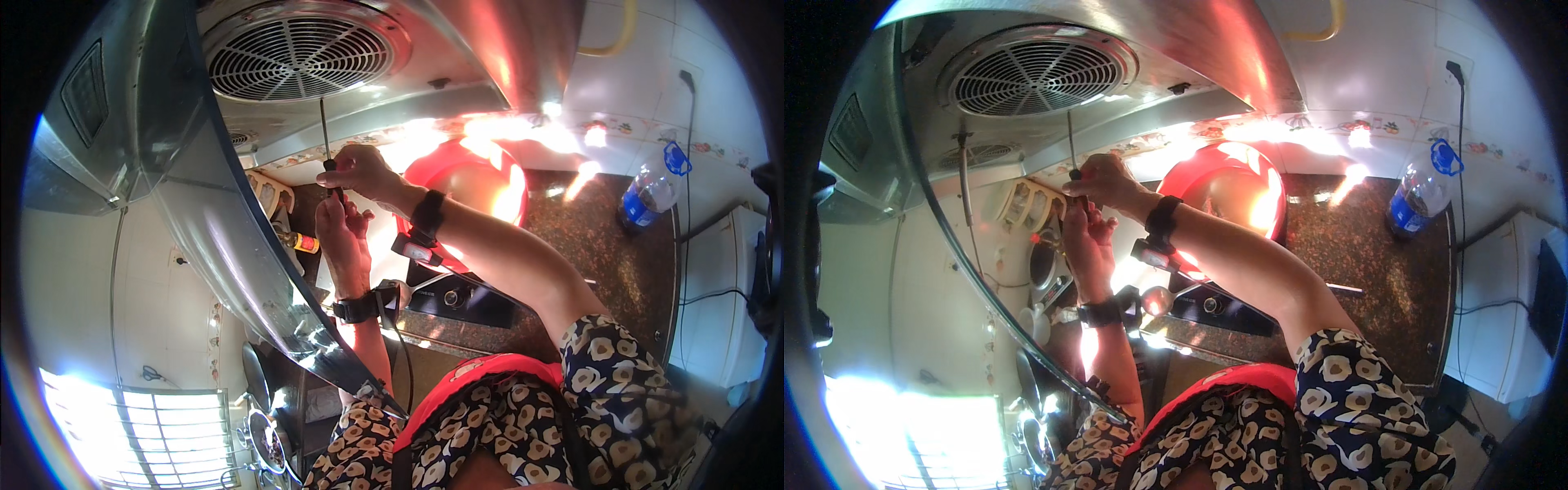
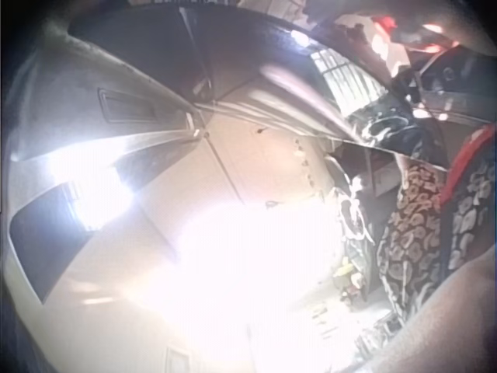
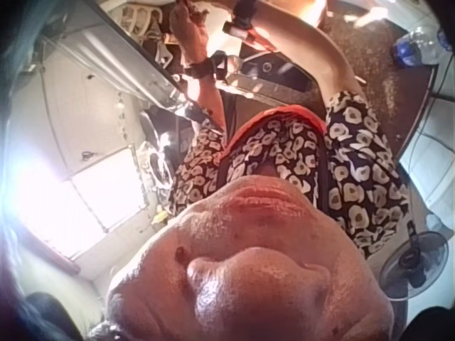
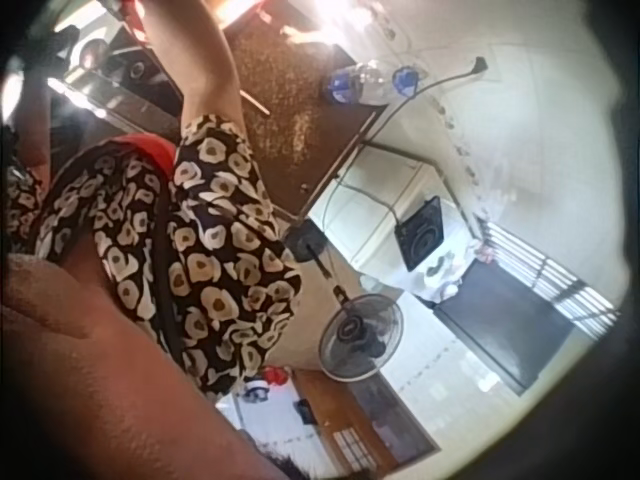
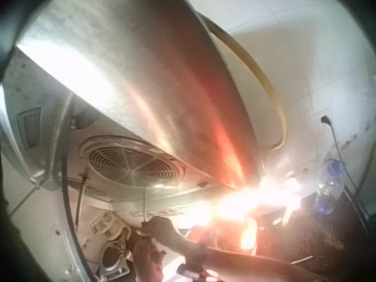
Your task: The person uses a screwdriver to remove screws from the underside of a kitchen range hood. They work on multiple screw locations, unscrewing each one and setting the screwdriver down briefly before continuing.
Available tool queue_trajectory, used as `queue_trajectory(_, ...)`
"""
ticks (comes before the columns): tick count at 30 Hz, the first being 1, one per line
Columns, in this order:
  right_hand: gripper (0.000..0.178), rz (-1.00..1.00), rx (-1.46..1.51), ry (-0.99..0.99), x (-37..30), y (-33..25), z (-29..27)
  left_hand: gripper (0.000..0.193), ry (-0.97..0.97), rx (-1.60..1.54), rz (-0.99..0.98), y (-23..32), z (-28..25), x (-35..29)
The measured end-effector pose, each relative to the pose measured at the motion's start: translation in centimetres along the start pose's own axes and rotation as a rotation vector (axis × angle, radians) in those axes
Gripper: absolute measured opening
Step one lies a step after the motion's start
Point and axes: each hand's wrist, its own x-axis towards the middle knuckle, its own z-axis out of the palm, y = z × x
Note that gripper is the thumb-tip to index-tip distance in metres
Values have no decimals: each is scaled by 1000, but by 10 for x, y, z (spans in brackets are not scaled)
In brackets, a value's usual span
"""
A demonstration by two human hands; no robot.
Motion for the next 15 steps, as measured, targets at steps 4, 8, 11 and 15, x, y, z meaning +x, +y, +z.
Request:
queue_trajectory(4, 29, 30, 273, -158, -3, 0, -13, 31, -239, -290, -200, 8, -16, 10)
queue_trajectory(8, 19, 0, 421, -171, 4, 3, -10, 34, -89, -281, -176, 1, -6, 7)
queue_trajectory(11, 18, -40, 332, -28, 8, 6, 3, 25, -4, 13, 69, 0, 1, 1)
queue_trajectory(15, 21, -10, 201, 50, 8, -1, 0, 19, 153, 129, 184, -6, 9, -2)
